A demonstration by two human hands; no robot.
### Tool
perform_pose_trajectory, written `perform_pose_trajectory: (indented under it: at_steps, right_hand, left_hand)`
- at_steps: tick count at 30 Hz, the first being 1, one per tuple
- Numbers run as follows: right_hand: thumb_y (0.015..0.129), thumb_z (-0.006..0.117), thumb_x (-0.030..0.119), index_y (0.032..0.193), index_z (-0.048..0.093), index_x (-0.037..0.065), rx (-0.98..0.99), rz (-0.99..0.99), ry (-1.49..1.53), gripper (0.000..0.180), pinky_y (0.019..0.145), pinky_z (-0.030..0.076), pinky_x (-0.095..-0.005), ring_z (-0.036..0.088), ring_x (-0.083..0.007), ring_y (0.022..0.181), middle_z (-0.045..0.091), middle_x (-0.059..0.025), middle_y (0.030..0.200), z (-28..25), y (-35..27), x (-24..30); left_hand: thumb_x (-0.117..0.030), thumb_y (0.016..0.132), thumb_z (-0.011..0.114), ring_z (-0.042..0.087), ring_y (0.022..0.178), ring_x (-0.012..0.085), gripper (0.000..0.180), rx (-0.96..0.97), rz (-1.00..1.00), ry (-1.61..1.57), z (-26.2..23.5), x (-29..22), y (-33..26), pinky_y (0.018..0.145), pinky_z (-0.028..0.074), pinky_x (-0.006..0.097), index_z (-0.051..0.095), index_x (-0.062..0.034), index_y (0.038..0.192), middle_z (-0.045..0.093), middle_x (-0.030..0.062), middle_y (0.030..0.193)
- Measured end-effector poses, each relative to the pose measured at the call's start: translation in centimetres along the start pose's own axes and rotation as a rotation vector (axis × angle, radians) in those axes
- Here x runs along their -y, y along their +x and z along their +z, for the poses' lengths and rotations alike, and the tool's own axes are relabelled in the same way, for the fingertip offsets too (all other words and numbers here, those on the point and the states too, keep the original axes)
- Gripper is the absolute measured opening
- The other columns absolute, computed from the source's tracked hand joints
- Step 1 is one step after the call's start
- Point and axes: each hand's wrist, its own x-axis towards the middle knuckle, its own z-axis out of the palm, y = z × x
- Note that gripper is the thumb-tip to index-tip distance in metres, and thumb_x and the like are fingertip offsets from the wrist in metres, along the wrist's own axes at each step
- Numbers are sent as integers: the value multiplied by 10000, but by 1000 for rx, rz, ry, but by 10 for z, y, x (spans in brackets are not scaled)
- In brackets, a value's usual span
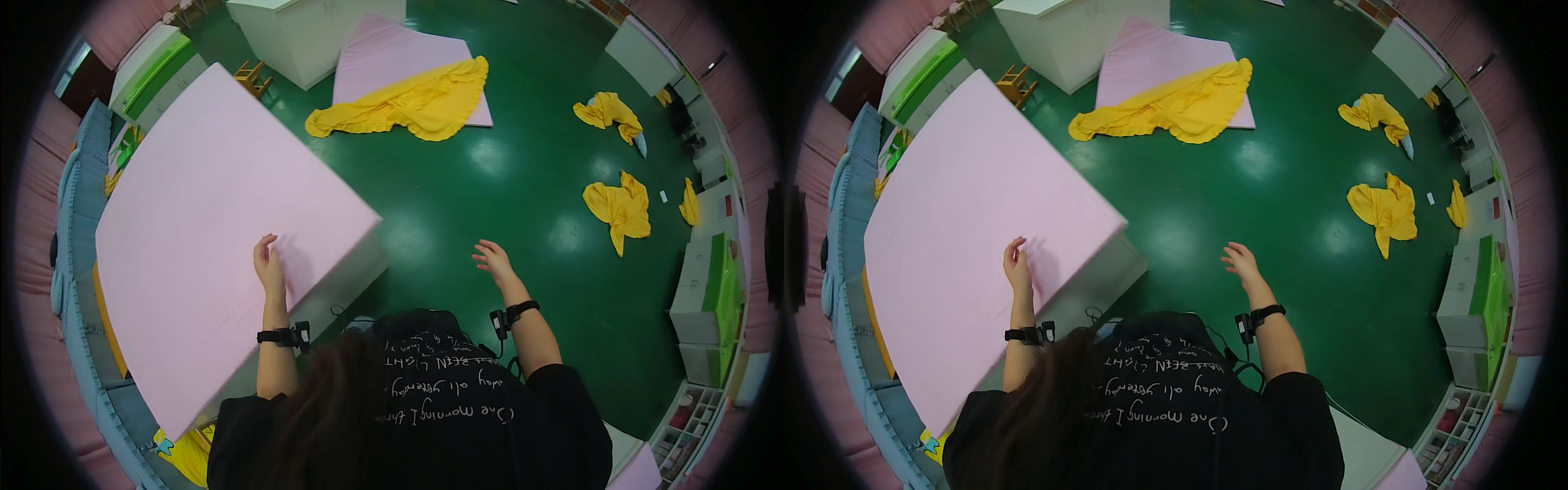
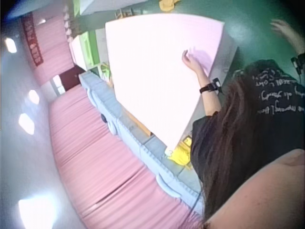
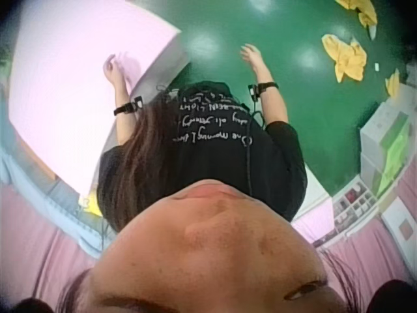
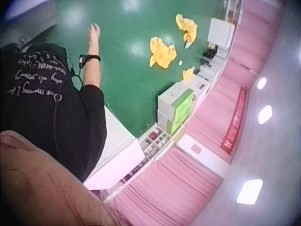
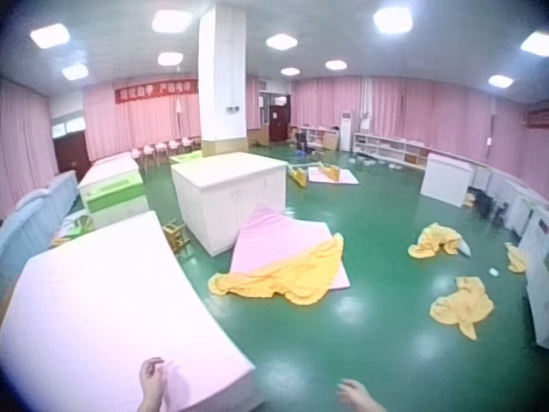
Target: The person picks up pink foam mats and a small container from the floor by hand and places the mats one by one on top of white cabinets.
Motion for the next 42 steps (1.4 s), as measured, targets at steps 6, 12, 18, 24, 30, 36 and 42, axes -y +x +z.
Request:
perform_pose_trajectory:
  at_steps: [6, 12, 18, 24, 30, 36, 42]
  right_hand:
    - [853, 490, 227, 1151, 448, 56, -115, 48, 206, 346, 669, 464, -310, 580, -193, 881, 550, -68, 1079, -99, 28, -15]
    - [866, 462, 212, 1124, 451, 51, -198, 87, 322, 304, 675, 462, -328, 576, -218, 893, 551, -85, 1062, -157, 91, 10]
    - [856, 467, 209, 1104, 453, 52, -319, 37, 354, 294, 661, 464, -329, 579, -217, 877, 556, -93, 1043, -230, 166, 101]
    - [862, 474, 171, 1047, 496, 54, -458, -243, 279, 220, 675, 457, -287, 581, -167, 865, 591, -63, 965, -293, 233, 221]
    - [866, 474, 99, 984, 531, 23, -162, -751, 37, 152, 743, 445, -266, 573, -151, 871, 595, -52, 947, -303, 244, 425]
    - [801, 503, 65, 900, 559, 21, 256, -1257, -500, 123, 678, 447, -301, 570, -231, 774, 583, -98, 833, -344, 230, 606]
    - [752, 536, 63, 854, 568, 44, 536, -1446, -928, 109, 614, 441, -301, 559, -238, 706, 581, -92, 803, -380, 275, 725]
  left_hand:
    - [37, 769, 384, 451, 1084, 194, 250, 226, 1, -19, 126, -14, 22, 977, 298, 300, 559, 4, 946, 525, 97, 1054]
    - [0, 802, 407, 504, 918, 121, 203, 307, -40, 46, 254, -19, 75, 831, 373, 246, 565, -1, 929, 573, 46, 933]
    - [-1, 790, 421, 521, 789, 101, 172, 483, -85, -119, 402, 8, 149, 701, 398, 219, 568, -6, 880, 581, 22, 834]
    - [26, 784, 400, 541, 800, 131, 180, 791, -60, -77, 562, -2, 197, 731, 422, 243, 549, 16, 886, 580, 47, 819]
    - [4, 816, 411, 546, 818, 139, 164, 1021, -123, -58, 710, -27, 230, 729, 419, 244, 542, 9, 915, 586, 56, 853]
    - [-36, 828, 423, 556, 830, 128, 164, 1008, -82, 33, 866, -49, 264, 701, 419, 237, 552, -21, 929, 593, 45, 866]
    - [-42, 837, 427, 551, 826, 126, 157, 987, -143, -62, 1021, -75, 315, 714, 417, 253, 559, -36, 922, 587, 35, 847]
